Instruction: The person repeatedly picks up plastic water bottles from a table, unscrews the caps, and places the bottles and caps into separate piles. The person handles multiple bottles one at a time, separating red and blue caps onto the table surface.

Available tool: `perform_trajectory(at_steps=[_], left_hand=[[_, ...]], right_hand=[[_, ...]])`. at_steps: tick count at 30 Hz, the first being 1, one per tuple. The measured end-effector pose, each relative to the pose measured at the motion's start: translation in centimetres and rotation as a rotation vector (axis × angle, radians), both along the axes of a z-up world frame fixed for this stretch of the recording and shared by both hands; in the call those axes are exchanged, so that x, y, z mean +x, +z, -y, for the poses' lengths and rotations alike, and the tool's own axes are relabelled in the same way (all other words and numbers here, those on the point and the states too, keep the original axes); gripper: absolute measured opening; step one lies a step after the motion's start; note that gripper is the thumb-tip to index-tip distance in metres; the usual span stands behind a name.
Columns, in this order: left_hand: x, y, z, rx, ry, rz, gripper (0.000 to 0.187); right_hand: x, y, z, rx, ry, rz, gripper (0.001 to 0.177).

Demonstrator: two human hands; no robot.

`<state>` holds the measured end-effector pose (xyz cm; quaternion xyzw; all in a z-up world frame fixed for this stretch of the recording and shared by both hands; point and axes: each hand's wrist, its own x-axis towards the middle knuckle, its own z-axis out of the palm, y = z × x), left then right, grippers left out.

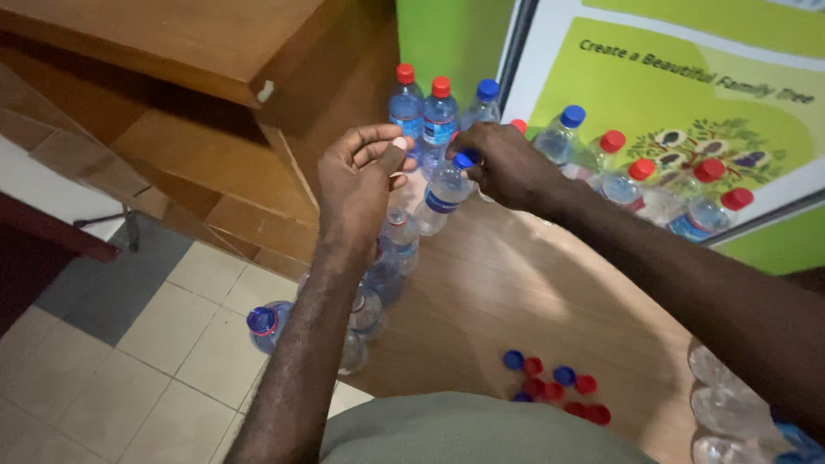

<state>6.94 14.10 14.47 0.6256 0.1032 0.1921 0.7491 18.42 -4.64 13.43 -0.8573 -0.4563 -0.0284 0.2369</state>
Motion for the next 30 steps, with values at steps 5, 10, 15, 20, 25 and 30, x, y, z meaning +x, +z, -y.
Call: perform_trajectory(at_steps=[5, 10, 15, 20, 25, 30], left_hand=[[0.8, -1.4, 1.8, -0.029, -0.111, 0.063, 0.022], [2.8, -4.3, 5.7, 0.064, -0.300, 0.179, 0.042], [2.5, -7.3, 10.2, 0.431, -0.466, 0.451, 0.105], [-0.4, -8.5, 16.3, 0.450, -0.497, 0.292, 0.107], [-2.8, -8.5, 18.6, 0.493, -0.458, 0.279, 0.053], [-4.7, -8.3, 18.2, 0.536, -0.729, 0.183, 0.047]], right_hand=[[-1.5, 0.5, 2.5, -0.038, -0.045, 0.013, 0.027], [-3.4, 1.0, 5.5, -0.136, -0.184, -0.056, 0.026], [-6.1, 2.2, 9.3, 0.030, -0.272, -0.021, 0.033], [-9.3, 3.5, 12.1, -0.040, -0.521, -0.048, 0.037], [-12.9, 2.8, 13.5, -0.165, -0.595, -0.117, 0.040], [-16.4, 1.5, 15.8, -0.192, -0.502, -0.161, 0.038]])
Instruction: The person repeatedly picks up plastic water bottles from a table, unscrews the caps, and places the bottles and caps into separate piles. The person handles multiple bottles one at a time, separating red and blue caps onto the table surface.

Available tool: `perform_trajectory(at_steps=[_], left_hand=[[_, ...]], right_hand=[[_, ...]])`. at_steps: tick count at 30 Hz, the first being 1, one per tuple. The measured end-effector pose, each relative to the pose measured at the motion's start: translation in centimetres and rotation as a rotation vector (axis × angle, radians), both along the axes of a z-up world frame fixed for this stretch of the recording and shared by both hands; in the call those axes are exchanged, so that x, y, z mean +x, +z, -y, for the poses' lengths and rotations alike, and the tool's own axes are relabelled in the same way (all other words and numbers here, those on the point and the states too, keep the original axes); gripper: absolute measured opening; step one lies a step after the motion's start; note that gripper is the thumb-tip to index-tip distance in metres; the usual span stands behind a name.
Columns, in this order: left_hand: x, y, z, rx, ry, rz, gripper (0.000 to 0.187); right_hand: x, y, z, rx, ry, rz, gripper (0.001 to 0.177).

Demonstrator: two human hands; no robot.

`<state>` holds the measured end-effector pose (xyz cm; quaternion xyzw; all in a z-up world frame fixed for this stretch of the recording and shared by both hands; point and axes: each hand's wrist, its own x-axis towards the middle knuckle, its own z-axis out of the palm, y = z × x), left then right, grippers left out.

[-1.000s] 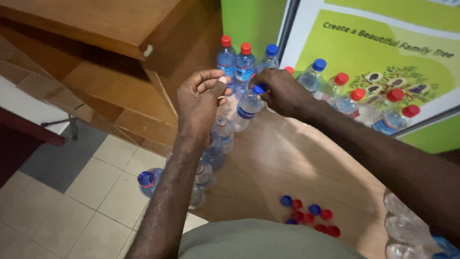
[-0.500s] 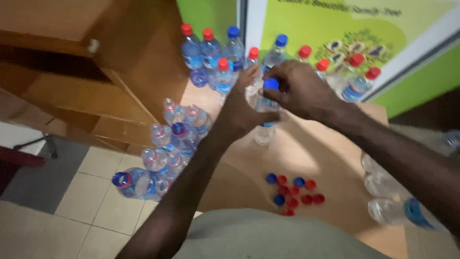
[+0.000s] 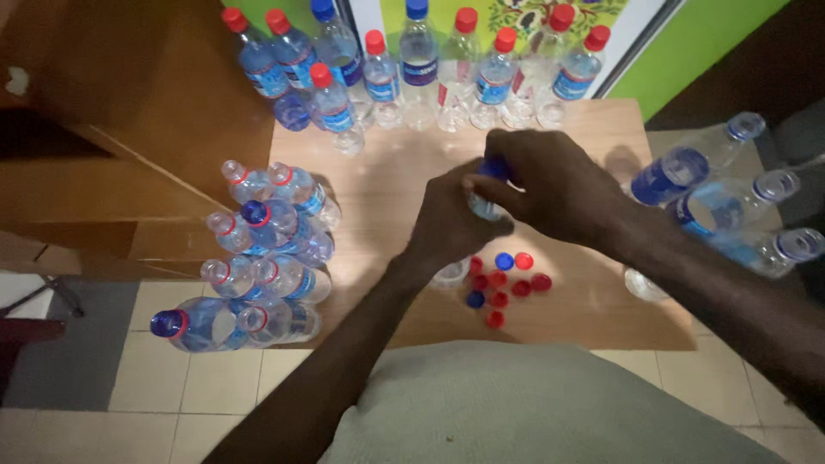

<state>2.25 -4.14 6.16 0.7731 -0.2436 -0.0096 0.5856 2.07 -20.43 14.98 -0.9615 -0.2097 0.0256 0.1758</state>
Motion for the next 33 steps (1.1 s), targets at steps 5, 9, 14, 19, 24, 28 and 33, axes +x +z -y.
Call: perform_trajectory(at_steps=[5, 9, 14, 19, 24, 28, 33], left_hand=[[-0.3, -0.2, 0.2, 0.202, -0.149, -0.205, 0.059], [-0.4, -0.5, -0.2, 0.283, -0.222, -0.114, 0.060], [-1.4, -0.5, -1.9, 0.142, -0.225, -0.083, 0.042], [-1.5, 0.0, -2.4, 0.142, -0.098, -0.085, 0.036], [-1.0, -0.2, -1.0, 0.172, -0.056, -0.049, 0.049], [-0.7, -0.3, 0.9, 0.138, -0.071, 0.027, 0.062], [-0.2, -0.1, 4.3, 0.031, -0.177, -0.023, 0.063]], right_hand=[[-1.2, -0.2, 2.8, 0.072, 0.230, -0.045, 0.030], [-1.9, -0.1, 4.5, 0.135, 0.379, 0.026, 0.038], [-2.4, -2.5, 6.5, 0.165, 0.038, -0.172, 0.038], [-6.6, -10.9, 8.7, 0.117, -0.419, -0.591, 0.027], [-10.8, -20.4, 10.8, 0.260, -0.334, -0.534, 0.021], [-11.9, -24.7, 11.9, 0.306, -0.177, -0.214, 0.018], [-12.2, -26.2, 11.5, 0.410, -0.320, -0.338, 0.009]])
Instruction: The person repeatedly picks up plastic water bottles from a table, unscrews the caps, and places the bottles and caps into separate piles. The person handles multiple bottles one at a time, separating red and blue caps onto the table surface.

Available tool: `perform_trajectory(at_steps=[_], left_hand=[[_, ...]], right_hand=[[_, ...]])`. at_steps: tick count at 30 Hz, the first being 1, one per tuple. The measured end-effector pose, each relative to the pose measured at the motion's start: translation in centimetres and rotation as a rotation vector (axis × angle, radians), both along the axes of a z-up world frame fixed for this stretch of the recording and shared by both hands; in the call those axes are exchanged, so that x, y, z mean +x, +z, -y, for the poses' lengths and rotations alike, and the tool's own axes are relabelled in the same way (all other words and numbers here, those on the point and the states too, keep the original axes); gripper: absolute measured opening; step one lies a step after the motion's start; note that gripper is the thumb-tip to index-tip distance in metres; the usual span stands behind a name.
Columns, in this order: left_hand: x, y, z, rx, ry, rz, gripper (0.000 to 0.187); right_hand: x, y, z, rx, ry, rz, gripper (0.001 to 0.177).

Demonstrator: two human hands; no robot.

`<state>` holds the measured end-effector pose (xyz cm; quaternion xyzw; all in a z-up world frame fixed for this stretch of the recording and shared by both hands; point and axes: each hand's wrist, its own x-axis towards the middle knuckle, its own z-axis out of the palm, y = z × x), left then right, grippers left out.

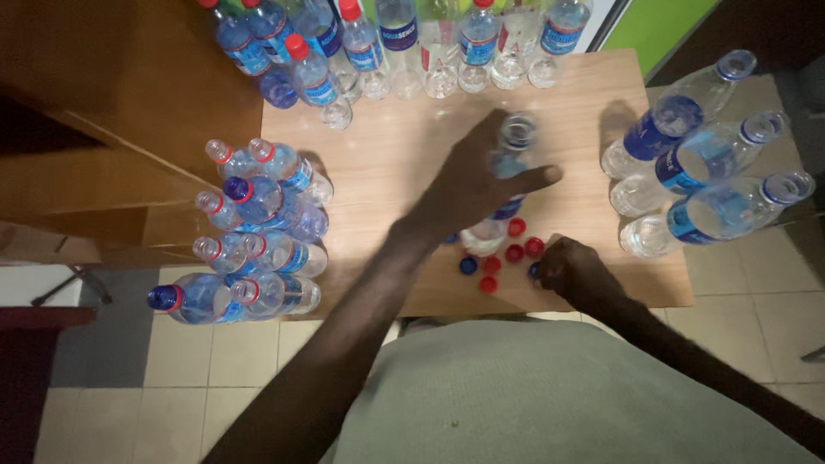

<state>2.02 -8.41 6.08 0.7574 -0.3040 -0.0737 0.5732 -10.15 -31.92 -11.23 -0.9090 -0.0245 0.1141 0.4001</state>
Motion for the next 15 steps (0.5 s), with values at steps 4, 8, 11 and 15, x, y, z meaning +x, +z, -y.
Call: perform_trajectory(at_steps=[4, 8, 11, 15], left_hand=[[0.6, -0.2, 3.8, 0.040, -0.082, -0.009, 0.058], [0.1, -1.3, 6.8, -0.058, -0.165, 0.111, 0.051], [-0.9, -2.5, 9.0, -0.023, -0.251, -0.072, 0.056], [-3.0, -4.1, 11.8, -0.123, -0.361, 0.010, 0.068]], right_hand=[[0.1, 1.2, -0.6, -0.081, 0.071, 0.132, 0.019], [-1.0, 3.6, -0.7, -0.090, -0.071, -0.054, 0.036], [-2.4, 5.7, -0.2, -0.003, -0.272, -0.136, 0.074], [-4.8, 7.5, 0.6, -0.052, -0.266, -0.011, 0.097]])
